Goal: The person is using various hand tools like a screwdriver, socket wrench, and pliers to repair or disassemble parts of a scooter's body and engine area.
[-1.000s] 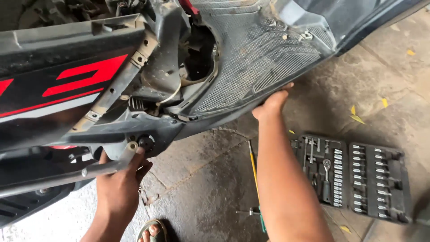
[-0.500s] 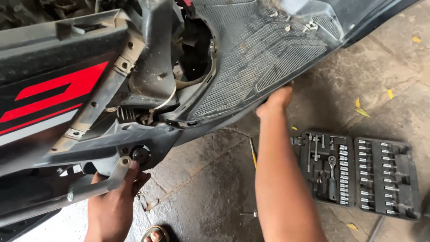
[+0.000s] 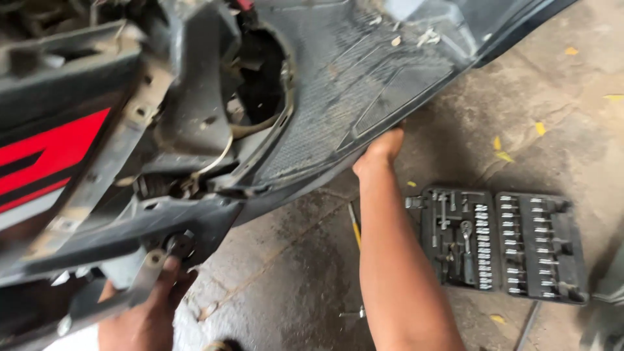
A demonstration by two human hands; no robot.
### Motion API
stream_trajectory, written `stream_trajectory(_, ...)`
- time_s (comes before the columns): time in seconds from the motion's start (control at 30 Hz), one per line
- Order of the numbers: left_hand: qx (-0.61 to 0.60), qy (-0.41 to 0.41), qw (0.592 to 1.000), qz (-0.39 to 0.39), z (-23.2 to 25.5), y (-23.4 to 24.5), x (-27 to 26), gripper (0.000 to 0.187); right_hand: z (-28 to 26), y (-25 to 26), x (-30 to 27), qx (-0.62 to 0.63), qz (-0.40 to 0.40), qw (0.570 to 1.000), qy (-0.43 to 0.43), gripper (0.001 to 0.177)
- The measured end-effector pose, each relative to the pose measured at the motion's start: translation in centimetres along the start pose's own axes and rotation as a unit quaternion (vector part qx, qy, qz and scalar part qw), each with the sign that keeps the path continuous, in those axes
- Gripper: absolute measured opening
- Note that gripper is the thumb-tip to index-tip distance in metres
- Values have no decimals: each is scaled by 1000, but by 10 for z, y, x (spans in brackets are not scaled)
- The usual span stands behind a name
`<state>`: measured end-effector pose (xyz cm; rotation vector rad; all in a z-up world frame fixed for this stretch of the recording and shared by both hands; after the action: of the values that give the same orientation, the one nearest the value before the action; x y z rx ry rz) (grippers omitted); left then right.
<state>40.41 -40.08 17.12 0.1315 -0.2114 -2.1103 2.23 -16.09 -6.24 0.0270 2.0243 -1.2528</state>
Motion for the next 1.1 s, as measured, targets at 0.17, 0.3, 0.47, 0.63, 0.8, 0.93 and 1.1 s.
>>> stream_trajectory(0.17, -23, 16, 1000, -14, -34, 8, 14, 46, -40, 2, 25, 0, -3, 1000, -26, 62)
stream_trajectory(0.3, -62, 66, 996, -17, -129, 40, 36, 49, -76, -28, 18, 12, -50, 998, -45, 68)
stream_trajectory(0.47, 30, -28, 997, -69, -80, 21, 39, 47, -82, -11, 47, 54, -45, 997, -24, 67)
stream_trajectory(0.63, -32, -16, 999, -41, -76, 15, 29, 54, -79, -6, 51, 58, -49, 997, -13, 60)
stream_trajectory(0.8, -11, 34, 999, 11, -100, 34, 27, 54, -75, 7, 58, 54, -32, 998, -24, 57)
stream_trajectory(0.93, -60, 51, 995, 60, -138, 51, 32, 53, -62, -3, 48, 51, -78, 994, -59, 60)
stream_trajectory(1.1, 163, -150, 973, -61, -118, 60, 25, 30, -39, 6, 40, 29, -170, 983, -65, 63)
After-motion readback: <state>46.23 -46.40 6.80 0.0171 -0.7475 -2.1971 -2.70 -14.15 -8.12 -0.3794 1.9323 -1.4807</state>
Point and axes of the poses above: each hand's wrist, its own x-axis towards the middle knuckle, its own y-axis out of the back of the hand, z = x × y, the point moved 8 cm from there along x, towards the middle knuckle, and after that the axes turned 15 degrees about -y, right-handed, at the moved point
